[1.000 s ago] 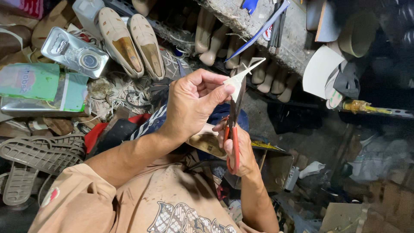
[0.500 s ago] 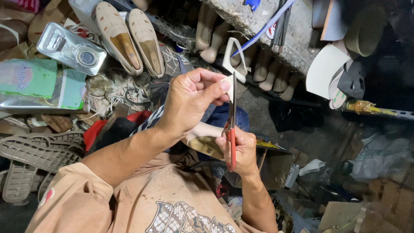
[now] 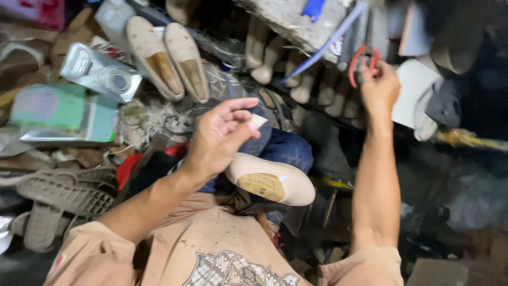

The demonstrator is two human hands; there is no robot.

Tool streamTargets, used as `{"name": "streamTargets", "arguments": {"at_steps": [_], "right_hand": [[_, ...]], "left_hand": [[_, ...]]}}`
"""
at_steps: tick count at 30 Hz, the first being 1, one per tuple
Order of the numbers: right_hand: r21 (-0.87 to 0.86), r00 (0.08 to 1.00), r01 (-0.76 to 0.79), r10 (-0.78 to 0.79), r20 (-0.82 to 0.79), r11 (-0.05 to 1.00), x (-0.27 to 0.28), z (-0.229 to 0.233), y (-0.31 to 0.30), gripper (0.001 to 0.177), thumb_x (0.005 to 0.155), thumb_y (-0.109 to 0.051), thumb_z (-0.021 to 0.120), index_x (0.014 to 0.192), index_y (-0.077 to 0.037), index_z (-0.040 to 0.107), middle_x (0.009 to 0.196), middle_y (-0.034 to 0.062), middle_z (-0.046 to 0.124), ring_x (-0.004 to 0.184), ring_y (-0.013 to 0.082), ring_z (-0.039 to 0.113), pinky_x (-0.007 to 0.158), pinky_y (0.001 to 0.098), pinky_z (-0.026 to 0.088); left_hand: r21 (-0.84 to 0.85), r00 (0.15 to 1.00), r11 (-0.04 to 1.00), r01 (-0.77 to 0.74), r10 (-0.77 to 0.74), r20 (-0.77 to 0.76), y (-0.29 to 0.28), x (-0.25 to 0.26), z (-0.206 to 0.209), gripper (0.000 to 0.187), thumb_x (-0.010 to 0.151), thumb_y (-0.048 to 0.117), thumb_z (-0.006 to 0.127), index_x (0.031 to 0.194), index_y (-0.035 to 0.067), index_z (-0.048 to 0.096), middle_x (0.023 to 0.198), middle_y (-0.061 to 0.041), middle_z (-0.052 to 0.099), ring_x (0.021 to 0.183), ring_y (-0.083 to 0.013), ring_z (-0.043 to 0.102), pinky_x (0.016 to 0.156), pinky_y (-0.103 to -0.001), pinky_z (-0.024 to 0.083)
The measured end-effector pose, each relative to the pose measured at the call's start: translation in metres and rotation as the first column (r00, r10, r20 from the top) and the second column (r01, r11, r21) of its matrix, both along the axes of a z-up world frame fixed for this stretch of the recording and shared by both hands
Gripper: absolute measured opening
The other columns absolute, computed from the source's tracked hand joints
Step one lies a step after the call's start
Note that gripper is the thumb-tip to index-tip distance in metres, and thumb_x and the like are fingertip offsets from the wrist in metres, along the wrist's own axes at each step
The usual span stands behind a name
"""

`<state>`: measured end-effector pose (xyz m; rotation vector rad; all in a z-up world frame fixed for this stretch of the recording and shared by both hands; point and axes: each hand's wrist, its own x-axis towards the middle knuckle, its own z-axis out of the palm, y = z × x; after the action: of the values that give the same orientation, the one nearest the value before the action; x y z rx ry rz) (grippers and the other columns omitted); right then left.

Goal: The person uses a hammer to tap the sole of a shoe held on their lap. They then pick up a strip of white material, cut it with scissors, and apply it to the shoe.

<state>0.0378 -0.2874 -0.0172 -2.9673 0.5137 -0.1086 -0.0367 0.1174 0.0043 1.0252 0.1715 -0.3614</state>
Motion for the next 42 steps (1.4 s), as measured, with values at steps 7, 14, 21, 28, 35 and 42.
{"name": "streamTargets", "arguments": {"at_steps": [7, 14, 21, 28, 35, 42], "right_hand": [[0.655, 0.804, -0.524, 0.571, 0.167, 0.545, -0.078, 0.096, 0.214, 0.035, 0.094, -0.003, 0.07, 0.129, 0.002, 0.069, 0.109, 0.0201, 0.07, 0.095, 0.0347, 0.071, 0.082, 0.0431, 0.056], [0.697, 0.806, -0.522, 0.552, 0.214, 0.492, -0.091, 0.093, 0.274, 0.015, 0.089, 0.009, 0.076, 0.103, 0.004, 0.076, 0.093, 0.0184, 0.072, 0.081, 0.0286, 0.071, 0.073, 0.0357, 0.057], [0.614, 0.78, -0.552, 0.61, 0.14, 0.564, -0.066, 0.074, 0.267, 0.018, 0.092, 0.002, 0.077, 0.109, -0.005, 0.078, 0.093, 0.0143, 0.074, 0.077, 0.0257, 0.07, 0.07, 0.0355, 0.055], [0.63, 0.806, -0.512, 0.581, 0.117, 0.583, -0.065, 0.078, 0.254, 0.015, 0.103, 0.001, 0.067, 0.117, 0.006, 0.069, 0.108, 0.0186, 0.069, 0.094, 0.0195, 0.066, 0.086, 0.0267, 0.053], [0.639, 0.833, -0.469, 0.546, 0.09, 0.61, -0.074, 0.074, 0.246, 0.014, 0.101, 0.001, 0.068, 0.114, 0.007, 0.07, 0.104, 0.0187, 0.069, 0.088, 0.0194, 0.065, 0.081, 0.0262, 0.052], [0.697, 0.857, -0.424, 0.505, 0.102, 0.578, -0.073, 0.076, 0.253, 0.014, 0.099, 0.002, 0.068, 0.112, 0.009, 0.069, 0.104, 0.0197, 0.068, 0.088, 0.0194, 0.067, 0.079, 0.0243, 0.055]], "left_hand": [[0.156, 0.963, 0.987, -0.045, 0.001, 0.27, 0.006, -0.021, 0.01, 0.044, 0.09, 0.012, 0.073, 0.134, 0.01, 0.064, 0.093, -0.005, 0.078, 0.076, -0.0116, 0.074, 0.074, -0.023, 0.06], [0.086, 0.967, 0.994, -0.064, 0.041, 0.251, 0.034, -0.042, -0.013, 0.041, 0.095, 0.011, 0.069, 0.135, 0.015, 0.064, 0.099, -0.003, 0.078, 0.088, -0.0083, 0.075, 0.081, -0.026, 0.06], [0.729, 0.935, 0.626, -0.277, 0.002, 0.354, 0.135, 0.002, -0.159, 0.019, 0.094, 0.02, 0.072, 0.111, 0.013, 0.073, 0.11, -0.01, 0.069, 0.091, -0.0327, 0.073, 0.073, -0.041, 0.062], [0.977, 0.913, -0.112, -0.179, -0.39, 0.123, 0.217, 0.043, -0.281, 0.024, 0.088, 0.002, 0.061, 0.111, 0.008, 0.066, 0.099, -0.018, 0.052, 0.075, -0.0437, 0.061, 0.053, -0.057, 0.052], [0.962, 0.894, -0.243, -0.126, -0.447, 0.004, 0.216, 0.056, -0.293, 0.013, 0.08, -0.01, 0.062, 0.089, -0.002, 0.068, 0.103, -0.02, 0.059, 0.082, -0.0379, 0.059, 0.057, -0.05, 0.056], [0.918, 0.887, 0.083, 0.387, -0.306, -0.346, 0.234, 0.07, -0.28, 0.036, 0.1, 0.032, 0.063, 0.119, 0.001, 0.059, 0.152, -0.024, 0.038, 0.128, -0.0354, 0.044, 0.107, -0.051, 0.039]]}}
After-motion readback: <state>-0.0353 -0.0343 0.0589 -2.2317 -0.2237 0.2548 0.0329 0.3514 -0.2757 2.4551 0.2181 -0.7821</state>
